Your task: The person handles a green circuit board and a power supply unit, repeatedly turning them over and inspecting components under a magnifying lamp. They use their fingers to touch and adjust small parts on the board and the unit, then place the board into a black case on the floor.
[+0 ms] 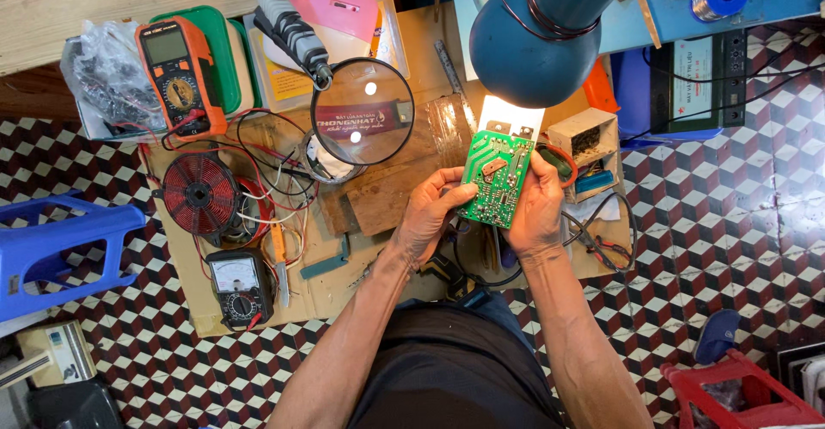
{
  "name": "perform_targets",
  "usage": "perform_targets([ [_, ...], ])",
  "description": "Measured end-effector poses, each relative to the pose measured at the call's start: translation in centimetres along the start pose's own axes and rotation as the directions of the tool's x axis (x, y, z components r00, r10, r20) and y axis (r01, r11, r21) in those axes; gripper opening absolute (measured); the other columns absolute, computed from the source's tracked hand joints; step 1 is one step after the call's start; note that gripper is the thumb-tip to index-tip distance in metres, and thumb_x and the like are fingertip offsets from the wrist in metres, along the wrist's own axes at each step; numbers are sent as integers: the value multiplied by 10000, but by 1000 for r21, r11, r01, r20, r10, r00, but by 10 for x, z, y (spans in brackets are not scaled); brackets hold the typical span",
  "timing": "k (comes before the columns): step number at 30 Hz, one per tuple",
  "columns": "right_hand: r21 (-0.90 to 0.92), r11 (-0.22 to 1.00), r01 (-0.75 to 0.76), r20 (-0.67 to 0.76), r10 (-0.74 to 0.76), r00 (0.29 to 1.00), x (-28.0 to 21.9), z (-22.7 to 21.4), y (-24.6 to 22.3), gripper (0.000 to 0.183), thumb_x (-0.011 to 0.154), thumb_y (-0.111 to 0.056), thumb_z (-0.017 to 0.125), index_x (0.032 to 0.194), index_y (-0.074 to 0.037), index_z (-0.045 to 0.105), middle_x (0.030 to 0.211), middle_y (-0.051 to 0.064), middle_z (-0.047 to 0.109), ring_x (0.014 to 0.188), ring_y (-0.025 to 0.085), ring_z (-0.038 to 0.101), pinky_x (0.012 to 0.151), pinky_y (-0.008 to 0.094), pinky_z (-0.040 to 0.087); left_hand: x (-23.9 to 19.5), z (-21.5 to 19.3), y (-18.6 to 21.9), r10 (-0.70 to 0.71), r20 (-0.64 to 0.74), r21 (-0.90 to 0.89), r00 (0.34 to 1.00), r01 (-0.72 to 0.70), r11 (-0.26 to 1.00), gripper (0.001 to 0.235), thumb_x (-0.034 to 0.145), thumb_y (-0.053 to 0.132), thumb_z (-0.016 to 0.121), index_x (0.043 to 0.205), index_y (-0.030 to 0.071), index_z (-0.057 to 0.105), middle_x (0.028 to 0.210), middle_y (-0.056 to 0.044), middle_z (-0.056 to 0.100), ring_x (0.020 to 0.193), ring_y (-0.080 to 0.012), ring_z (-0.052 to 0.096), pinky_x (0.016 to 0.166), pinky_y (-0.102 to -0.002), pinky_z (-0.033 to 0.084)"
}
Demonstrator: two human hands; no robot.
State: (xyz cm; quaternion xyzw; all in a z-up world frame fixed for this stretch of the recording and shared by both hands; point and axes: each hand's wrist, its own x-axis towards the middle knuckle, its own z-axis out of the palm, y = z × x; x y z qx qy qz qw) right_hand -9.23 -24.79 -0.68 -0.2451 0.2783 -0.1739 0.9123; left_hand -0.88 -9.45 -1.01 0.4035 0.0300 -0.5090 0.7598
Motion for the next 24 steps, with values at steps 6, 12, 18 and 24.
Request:
perform_targets([
  [6, -53, 997, -58, 34, 59, 998, -12, 9, -9, 408, 1033, -236, 566, 1367, -3, 567, 1291, 98, 660, 1195, 210, 623, 1103, 412, 475, 4, -18, 8, -86, -8, 25, 996, 86, 996, 370, 893, 124, 731, 1211, -4, 592, 1009, -69, 705, 880, -112, 687, 802, -273, 573],
  [12, -45, 997, -57, 16, 58, 998, -25, 12, -5, 384, 1001, -153, 616, 1358, -28, 556, 1305, 84, 644, 1228, 204, 611, 1150, 425, 461, 16, -35, 30, -125, 32, 143, 992, 119, 982, 305, 894, 186, 747, 1140, 28, 660, 946, -53, 703, 763, -103, 629, 611, -247, 474],
  [18, 86, 982, -166, -142, 177, 974, -29, 7, 6, 424, 957, -233, 644, 1312, -8, 591, 1236, 125, 682, 1153, 254, 653, 1064, 450, 507, 21, -46, 53, -128, 111, 223, 986, 101, 970, 318, 869, 231, 756, 1098, 23, 683, 948, -33, 715, 844, -94, 649, 778, -244, 539],
  [24, -64, 984, -169, -142, 158, 977, -30, 9, -2, 390, 987, -232, 695, 1336, -95, 588, 1274, 71, 657, 1143, 214, 660, 981, 436, 576, 10, -42, 76, -166, 121, 628, 979, 54, 776, 294, 826, 280, 758, 1033, 73, 737, 907, 1, 691, 820, -84, 601, 718, -241, 469],
])
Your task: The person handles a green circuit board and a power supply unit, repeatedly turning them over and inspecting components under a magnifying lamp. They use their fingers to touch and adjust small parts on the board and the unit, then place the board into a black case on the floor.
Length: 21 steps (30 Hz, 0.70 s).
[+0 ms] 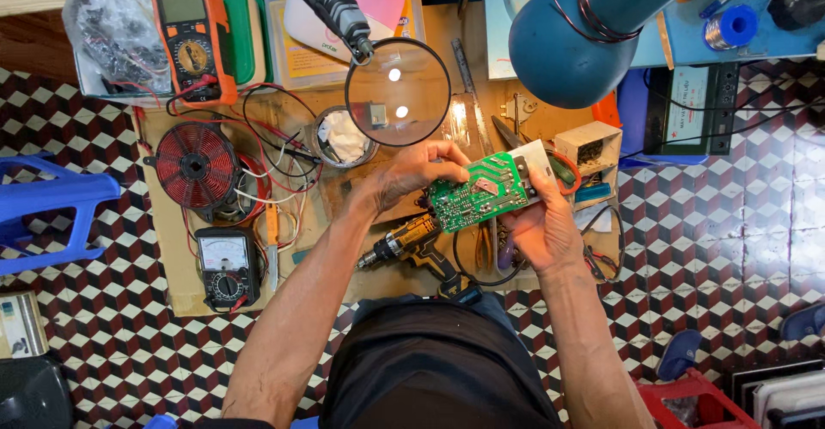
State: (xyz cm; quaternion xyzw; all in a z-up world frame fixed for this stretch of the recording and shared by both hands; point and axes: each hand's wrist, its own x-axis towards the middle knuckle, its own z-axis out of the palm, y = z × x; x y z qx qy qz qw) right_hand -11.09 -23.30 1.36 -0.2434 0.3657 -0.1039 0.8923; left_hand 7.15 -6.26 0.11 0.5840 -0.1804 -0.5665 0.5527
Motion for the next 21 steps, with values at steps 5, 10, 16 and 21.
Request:
perform_targets([
  [5, 64, 996, 66, 3, -66, 998, -20, 2, 1, 429, 966, -256, 706, 1350, -102, 594, 1316, 76, 673, 1202, 219, 650, 1040, 437, 551, 5, -3, 17, 182, -15, 46, 983, -181, 982, 235, 903, 297, 731, 1015, 90, 745, 875, 15, 696, 794, -69, 604, 720, -236, 491],
  [10, 184, 968, 170, -54, -163, 985, -31, -3, 3, 485, 971, -317, 707, 1386, -93, 591, 1355, 80, 646, 1231, 228, 629, 1114, 461, 523, -43, 28, -11, 307, -688, 114, 658, -320, 941, 302, 993, 371, 683, 948, 73, 683, 867, 13, 673, 808, -74, 611, 754, -245, 500],
  [16, 252, 954, 164, -64, -153, 986, -36, -1, 7, 523, 950, -373, 702, 1388, -114, 582, 1356, 69, 640, 1292, 236, 574, 1177, 464, 436, -83, 134, -43, -99, -469, -675, 878, -283, 681, 282, 942, 300, 700, 1101, 76, 636, 1015, -57, 708, 925, -150, 677, 885, -317, 552],
  [21, 298, 953, 52, -4, -53, 999, -35, -9, -1, 521, 952, -398, 680, 1387, -129, 576, 1351, 93, 634, 1288, 262, 529, 1177, 458, 375, -25, 170, -29, -15, -530, -774, 848, -477, 416, 402, 902, 255, 717, 1264, 126, 600, 1236, 0, 633, 1122, -104, 606, 985, -309, 493],
])
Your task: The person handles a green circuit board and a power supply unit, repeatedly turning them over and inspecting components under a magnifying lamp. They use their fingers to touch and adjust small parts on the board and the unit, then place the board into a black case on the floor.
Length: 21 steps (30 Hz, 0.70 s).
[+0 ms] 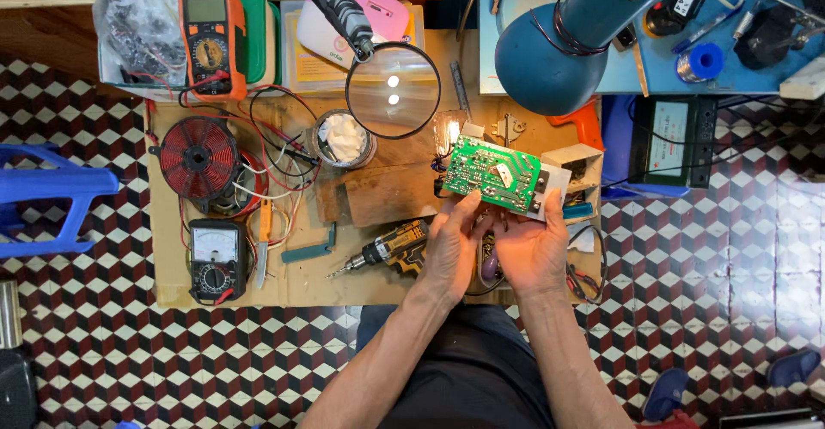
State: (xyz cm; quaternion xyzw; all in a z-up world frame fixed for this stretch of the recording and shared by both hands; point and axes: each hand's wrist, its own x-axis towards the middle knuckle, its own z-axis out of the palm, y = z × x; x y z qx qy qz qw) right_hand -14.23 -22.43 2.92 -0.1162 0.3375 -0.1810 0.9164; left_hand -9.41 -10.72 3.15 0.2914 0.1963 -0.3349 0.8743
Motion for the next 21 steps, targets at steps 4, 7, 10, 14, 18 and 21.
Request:
perform_targets([
  [4, -4, 997, -76, 38, 76, 996, 4, -5, -13, 504, 981, -399, 660, 1392, -119, 579, 1342, 114, 628, 1241, 272, 530, 1139, 450, 374, 15, 14, -23, 69, -95, -25, 993, -71, 997, 367, 930, 256, 723, 1243, 94, 623, 1160, -27, 653, 1059, -146, 602, 947, -333, 490],
  [7, -54, 993, -106, 70, 110, 991, 2, -6, -19, 477, 937, -375, 667, 1344, -137, 598, 1337, 104, 640, 1251, 272, 559, 1146, 469, 395, 23, 18, -26, 160, -124, -13, 979, -163, 987, 353, 944, 246, 728, 1238, 70, 640, 1134, -39, 664, 1026, -154, 604, 918, -329, 479],
  [10, -52, 979, -200, 33, 201, 979, 5, -12, -21, 427, 941, -344, 686, 1312, -144, 618, 1307, 75, 656, 1226, 259, 564, 1127, 461, 409, 21, 10, -26, 201, -83, -27, 976, -204, 979, 339, 924, 235, 723, 1213, 73, 655, 1126, -39, 685, 1032, -154, 639, 944, -332, 508],
  [14, -230, 950, -211, 7, 219, 976, 12, -28, -25, 381, 946, -304, 692, 1281, -133, 633, 1256, 64, 673, 1185, 240, 587, 1093, 450, 449, 18, -8, -24, 210, -69, -72, 975, -215, 974, 308, 922, 200, 730, 1205, 97, 665, 1156, -33, 695, 1038, -145, 651, 959, -326, 525],
  [18, -743, 658, 120, 72, -100, 992, 6, -32, -41, 365, 1005, -287, 675, 1321, -106, 646, 1210, 109, 644, 1097, 230, 565, 1004, 416, 458, 15, -25, -18, 196, 8, -140, 981, -193, 971, 236, 953, 139, 726, 1176, 78, 678, 1156, -54, 709, 1049, -170, 681, 978, -349, 559],
  [21, -885, 62, 462, 427, -290, 857, -2, -20, -45, 326, 1006, -264, 694, 1284, -104, 639, 1337, 92, 605, 1125, 210, 593, 1001, 379, 515, 10, -35, -16, 169, 50, -107, 984, -163, 981, 191, 975, 113, 702, 1161, 69, 688, 1148, -49, 714, 1050, -159, 688, 977, -353, 572],
])
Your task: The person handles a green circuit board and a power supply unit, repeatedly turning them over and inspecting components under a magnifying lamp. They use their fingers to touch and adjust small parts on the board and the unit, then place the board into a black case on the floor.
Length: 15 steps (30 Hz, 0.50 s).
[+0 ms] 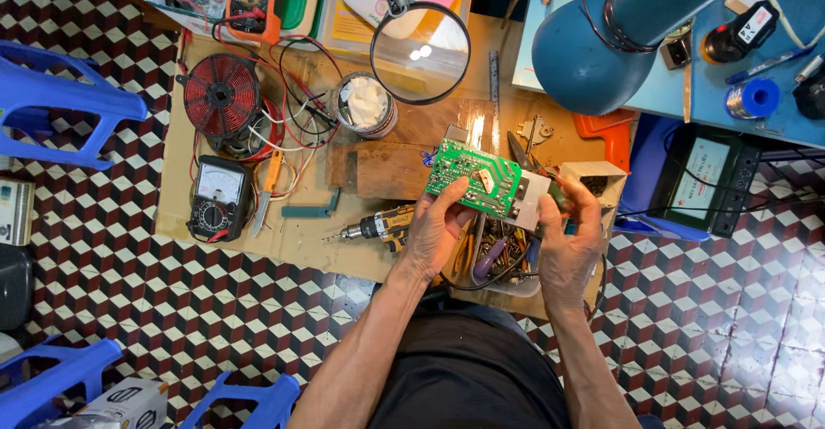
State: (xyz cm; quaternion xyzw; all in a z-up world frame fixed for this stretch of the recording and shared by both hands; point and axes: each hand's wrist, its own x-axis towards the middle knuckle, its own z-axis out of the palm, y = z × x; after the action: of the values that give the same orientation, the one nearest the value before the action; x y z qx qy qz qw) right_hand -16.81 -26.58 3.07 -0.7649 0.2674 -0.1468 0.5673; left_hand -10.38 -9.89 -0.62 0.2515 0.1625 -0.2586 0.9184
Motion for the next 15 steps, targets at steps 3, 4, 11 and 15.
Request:
perform_targets([
  [3, -301, 873, 384, 147, -355, 923, 5, 5, -18, 321, 937, -194, 785, 1210, -75, 666, 1443, 132, 567, 1311, 279, 547, 1107, 419, 476, -4, -2, -2, -42, 25, 28, 999, 41, 999, 197, 995, 114, 690, 1185, 65, 672, 1168, -57, 709, 1067, -157, 684, 992, -346, 572],
  [4, -351, 797, 492, 223, -439, 870, 9, 8, -24, 330, 908, -163, 824, 1189, -60, 684, 1461, 162, 554, 1387, 318, 511, 1151, 444, 440, -5, 0, -3, -45, 40, 35, 998, 43, 998, 208, 994, 113, 686, 1195, 62, 666, 1169, -61, 709, 1065, -158, 685, 985, -347, 572],
  [11, -404, 734, 547, 321, -446, 836, 18, 20, -38, 276, 878, -125, 837, 1118, -55, 721, 1419, 179, 583, 1360, 333, 529, 1132, 455, 422, -4, 1, 3, -60, 42, 39, 997, 59, 998, 238, 994, 106, 667, 1220, 41, 636, 1175, -77, 708, 1058, -167, 687, 972, -355, 574],
  [15, -320, 781, 536, 320, -443, 837, 18, 20, -34, 233, 894, -106, 824, 1099, -63, 722, 1420, 168, 596, 1341, 308, 562, 1143, 430, 442, -4, -1, 4, -58, 34, 70, 998, 56, 996, 236, 997, 96, 667, 1223, 37, 638, 1166, -63, 704, 1054, -154, 681, 974, -345, 572],
])
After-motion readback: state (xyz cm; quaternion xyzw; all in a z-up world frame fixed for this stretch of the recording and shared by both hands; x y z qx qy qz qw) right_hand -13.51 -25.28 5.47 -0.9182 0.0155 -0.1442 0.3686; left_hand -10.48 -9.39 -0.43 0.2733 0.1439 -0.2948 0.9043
